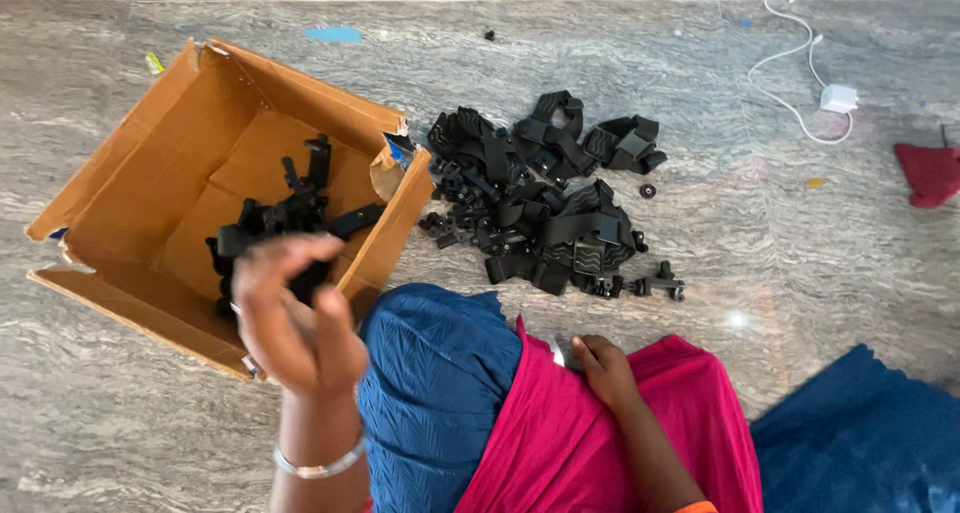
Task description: The person sits on the floor and assembles black plastic straps by hand. They pick up strap components, attach small metal pieces, and place the finished items into a cardboard box.
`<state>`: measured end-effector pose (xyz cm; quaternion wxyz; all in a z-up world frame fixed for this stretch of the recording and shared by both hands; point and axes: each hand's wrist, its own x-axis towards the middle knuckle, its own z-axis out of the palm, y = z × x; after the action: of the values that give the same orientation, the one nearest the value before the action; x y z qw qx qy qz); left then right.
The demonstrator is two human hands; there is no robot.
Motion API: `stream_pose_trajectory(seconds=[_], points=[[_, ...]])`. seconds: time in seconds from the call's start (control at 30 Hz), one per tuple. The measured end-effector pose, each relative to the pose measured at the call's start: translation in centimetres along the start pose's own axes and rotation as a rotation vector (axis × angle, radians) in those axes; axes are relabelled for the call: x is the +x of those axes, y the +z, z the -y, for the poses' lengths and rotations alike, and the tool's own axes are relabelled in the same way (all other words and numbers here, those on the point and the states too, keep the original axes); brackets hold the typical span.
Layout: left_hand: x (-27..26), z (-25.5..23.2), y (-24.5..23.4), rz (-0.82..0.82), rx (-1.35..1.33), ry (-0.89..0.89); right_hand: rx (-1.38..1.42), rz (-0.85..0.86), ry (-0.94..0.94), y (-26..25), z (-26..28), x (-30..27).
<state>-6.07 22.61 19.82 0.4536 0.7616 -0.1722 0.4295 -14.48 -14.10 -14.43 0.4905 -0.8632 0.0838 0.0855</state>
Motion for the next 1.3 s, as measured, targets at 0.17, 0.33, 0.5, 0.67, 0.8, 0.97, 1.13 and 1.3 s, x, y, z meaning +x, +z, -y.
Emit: stream_pose_trajectory(seconds=[0.17,0.33,0.5,0.67,0.8,0.97,1.13,1.3], points=[[-2.8,-9.3,3.4,0.477,-0.678,-0.046,-0.027,0.040,0.011,-0.4,1.0,0.0],[-6.1,-11.9,5.9,0.681,-0.873,-0.229,-0.064,0.028,-0.011,-0.6,1.6,-0.3],[-8.8,-11.5,6.3,0.688,-0.845,-0.333,-0.047,0.045,0.002,-0.8,2.2,-0.3],[-9.5,-11.1,6.4,0.667,-0.794,-0.398,-0.045,0.051,0.021,-0.9,2.5,-0.5],[-9.7,-11.2,5.9,0.644,-0.765,-0.440,-0.015,0.031,0.018,-0.7,2.3,-0.4],[-11.0,-12.4,6.4,0.642,-0.773,-0.500,-0.042,0.044,0.002,-0.8,1.4,-0.3],[-11.9,-12.7,7.1,0.664,-0.779,-0.525,-0.023,0.031,0.018,-0.3,0.9,-0.2],[-11.2,-11.4,8.7,0.720,-0.817,-0.478,-0.011,0.020,-0.050,-0.4,1.3,0.0]])
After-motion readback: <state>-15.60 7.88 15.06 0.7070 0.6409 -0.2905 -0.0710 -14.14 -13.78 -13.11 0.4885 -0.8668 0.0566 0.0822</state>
